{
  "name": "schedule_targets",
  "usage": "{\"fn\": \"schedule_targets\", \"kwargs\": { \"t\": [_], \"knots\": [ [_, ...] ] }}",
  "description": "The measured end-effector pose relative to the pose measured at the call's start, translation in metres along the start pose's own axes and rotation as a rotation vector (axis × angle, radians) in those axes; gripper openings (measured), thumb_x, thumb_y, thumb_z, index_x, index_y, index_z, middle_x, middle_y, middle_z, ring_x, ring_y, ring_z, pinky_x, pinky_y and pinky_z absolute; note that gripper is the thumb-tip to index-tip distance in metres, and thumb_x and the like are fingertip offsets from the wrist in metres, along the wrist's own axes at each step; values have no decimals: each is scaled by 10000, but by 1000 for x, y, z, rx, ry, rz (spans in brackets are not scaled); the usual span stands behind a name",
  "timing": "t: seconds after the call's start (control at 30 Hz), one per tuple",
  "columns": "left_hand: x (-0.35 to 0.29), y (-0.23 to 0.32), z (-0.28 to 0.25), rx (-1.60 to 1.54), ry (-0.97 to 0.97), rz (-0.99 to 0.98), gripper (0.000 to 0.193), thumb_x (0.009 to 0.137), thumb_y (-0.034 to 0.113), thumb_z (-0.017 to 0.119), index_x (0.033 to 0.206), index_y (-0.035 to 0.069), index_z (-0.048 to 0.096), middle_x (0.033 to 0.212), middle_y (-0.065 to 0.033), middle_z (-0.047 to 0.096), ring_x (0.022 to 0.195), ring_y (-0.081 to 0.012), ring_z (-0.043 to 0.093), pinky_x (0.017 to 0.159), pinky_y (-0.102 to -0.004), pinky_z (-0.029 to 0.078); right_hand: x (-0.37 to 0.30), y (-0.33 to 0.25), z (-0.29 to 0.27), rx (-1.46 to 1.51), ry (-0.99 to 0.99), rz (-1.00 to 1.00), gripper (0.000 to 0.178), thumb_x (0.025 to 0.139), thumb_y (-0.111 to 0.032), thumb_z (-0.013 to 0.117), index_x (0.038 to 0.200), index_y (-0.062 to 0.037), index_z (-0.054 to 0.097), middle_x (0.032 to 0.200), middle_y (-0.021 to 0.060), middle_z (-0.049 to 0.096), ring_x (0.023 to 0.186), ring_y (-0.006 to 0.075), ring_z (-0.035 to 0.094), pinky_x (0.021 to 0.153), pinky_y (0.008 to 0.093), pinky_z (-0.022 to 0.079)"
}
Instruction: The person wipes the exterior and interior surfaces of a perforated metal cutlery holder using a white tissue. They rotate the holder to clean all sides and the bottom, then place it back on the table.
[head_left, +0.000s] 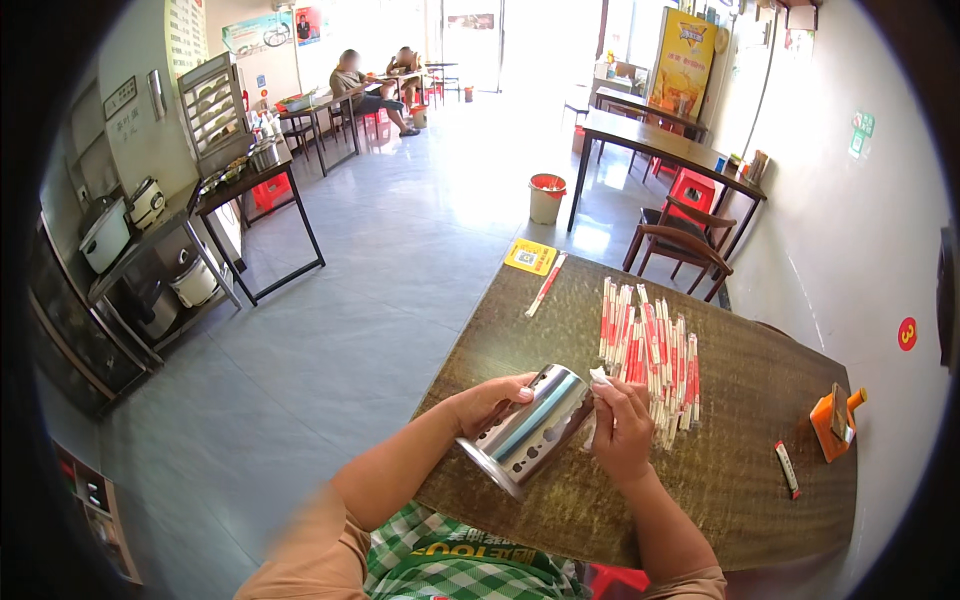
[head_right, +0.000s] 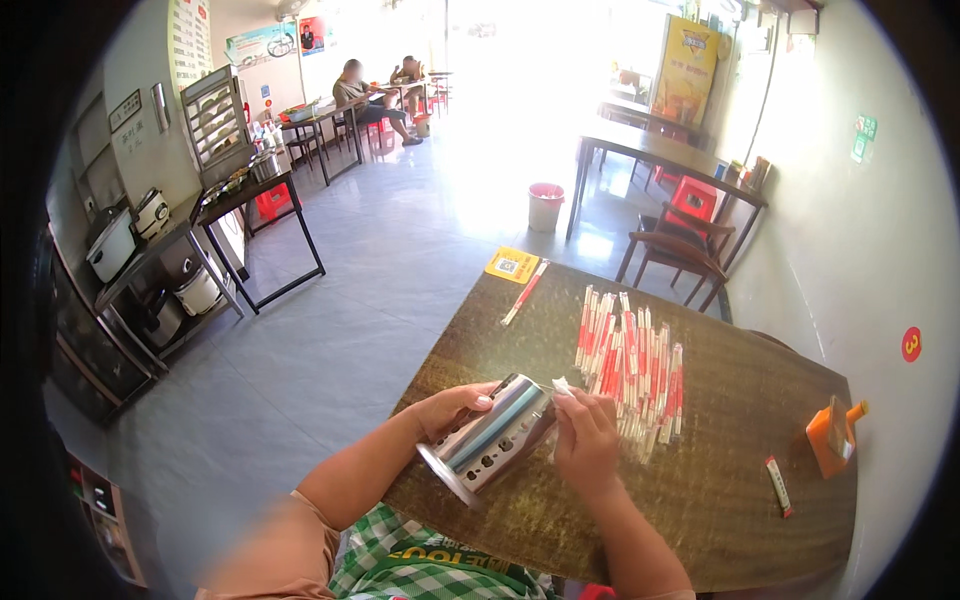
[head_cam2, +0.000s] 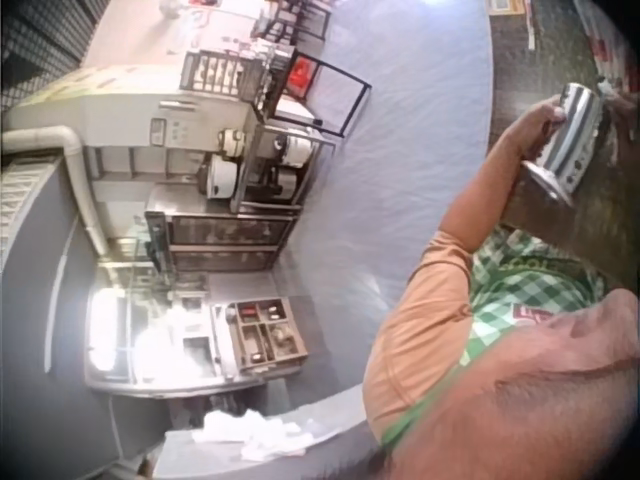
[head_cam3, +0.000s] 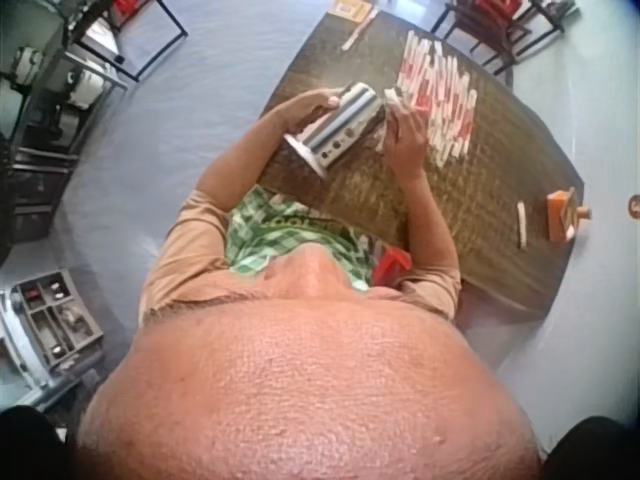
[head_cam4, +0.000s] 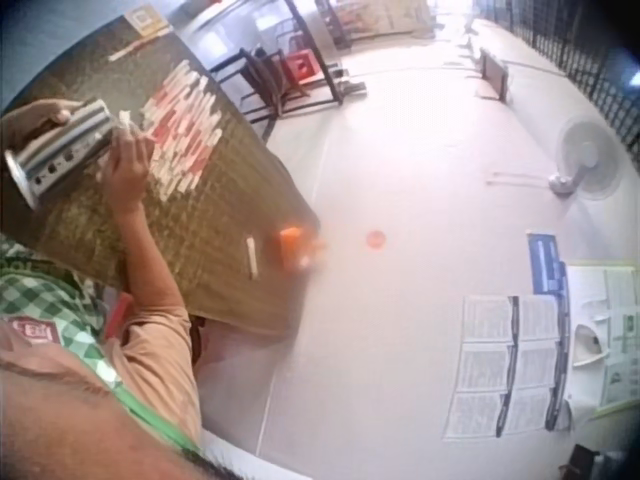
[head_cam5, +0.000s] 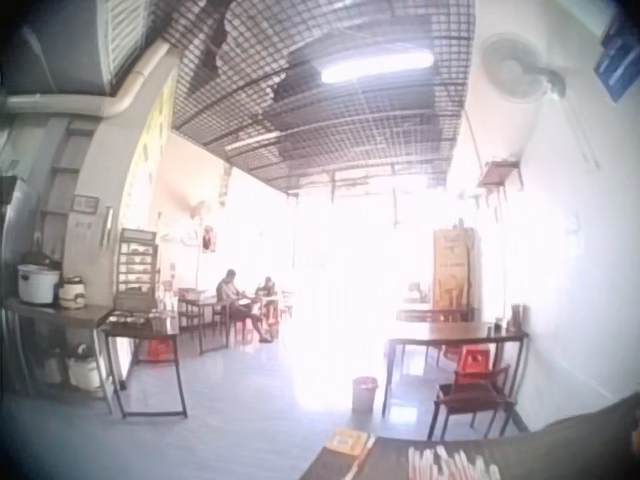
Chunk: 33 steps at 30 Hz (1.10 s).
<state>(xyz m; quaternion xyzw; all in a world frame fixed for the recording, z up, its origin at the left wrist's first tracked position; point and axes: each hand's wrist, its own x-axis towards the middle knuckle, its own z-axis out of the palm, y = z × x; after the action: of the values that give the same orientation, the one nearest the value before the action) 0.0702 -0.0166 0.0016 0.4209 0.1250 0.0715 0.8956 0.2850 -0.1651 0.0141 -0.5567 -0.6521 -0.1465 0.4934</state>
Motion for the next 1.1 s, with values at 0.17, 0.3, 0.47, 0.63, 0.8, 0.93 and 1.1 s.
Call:
{"fn": "schedule_targets", "kwargs": {
  "t": [0.17, 0.3, 0.47, 0.63, 0.8, 0.93, 1.1],
  "knots": [
    [2, -5, 0, 150, 81, 57, 859, 943, 502, 805, 1582, 71, 428, 1225, -121, 703, 981, -156, 743, 862, -351, 653, 1, -5, 0, -24, -3, -35, 156, 986, 6, 734, 1138, -24, 750, 1153, 179, 772, 1034, 364, 705, 917, 438, 569],
    [2, 2, 2, 209, 53, 25, 903, 947, 555, 807, 1585, 53, 410, 1204, -116, 698, 969, -140, 733, 829, -341, 651, 3, -4, -3, -15, 7, -41, 198, 977, 21, 740, 1169, -26, 746, 1149, 183, 771, 1032, 368, 716, 920, 444, 577],
    [-1, 4, -3, 133, 90, -10, 852, 921, 521, 822, 1545, 67, 461, 1189, -129, 723, 966, -185, 752, 825, -356, 653, 4, -9, -3, 68, 41, 5, 231, 964, 45, 748, 1186, -17, 737, 1144, 193, 764, 1038, 373, 735, 914, 444, 591],
    [-2, 2, -5, 114, 117, 24, 880, 881, 540, 819, 1530, 42, 494, 1235, -132, 715, 1021, -205, 740, 895, -365, 637, -5, -10, 8, 106, -6, -1, 252, 928, 44, 753, 1175, -7, 754, 1154, 187, 753, 995, 362, 723, 838, 425, 603],
    [-5, -2, -11, -19, 91, -5, 806, 919, 460, 801, 1522, 17, 504, 1233, -168, 726, 1025, -231, 756, 896, -386, 654, -24, -50, 8, 203, -162, -247, 266, 897, -23, 724, 1157, -36, 778, 1199, 146, 753, 990, 294, 718, 876, 426, 585],
    [-5, 3, -8, -40, 67, -21, 821, 914, 458, 805, 1534, 16, 498, 1267, -174, 715, 1051, -248, 752, 927, -406, 648, -15, -60, 1, 228, -227, -433, 256, 917, -59, 701, 1159, -61, 786, 1221, 120, 752, 1005, 252, 703, 933, 433, 552],
    [-3, 4, -3, 87, 90, 13, 843, 913, 469, 798, 1558, 31, 477, 1303, -175, 701, 1105, -247, 742, 969, -425, 635, -1, -7, 7, -4, -69, -87, 276, 977, -73, 667, 1231, -46, 772, 1157, 135, 759, 998, 288, 701, 901, 439, 537]
  ]
}}
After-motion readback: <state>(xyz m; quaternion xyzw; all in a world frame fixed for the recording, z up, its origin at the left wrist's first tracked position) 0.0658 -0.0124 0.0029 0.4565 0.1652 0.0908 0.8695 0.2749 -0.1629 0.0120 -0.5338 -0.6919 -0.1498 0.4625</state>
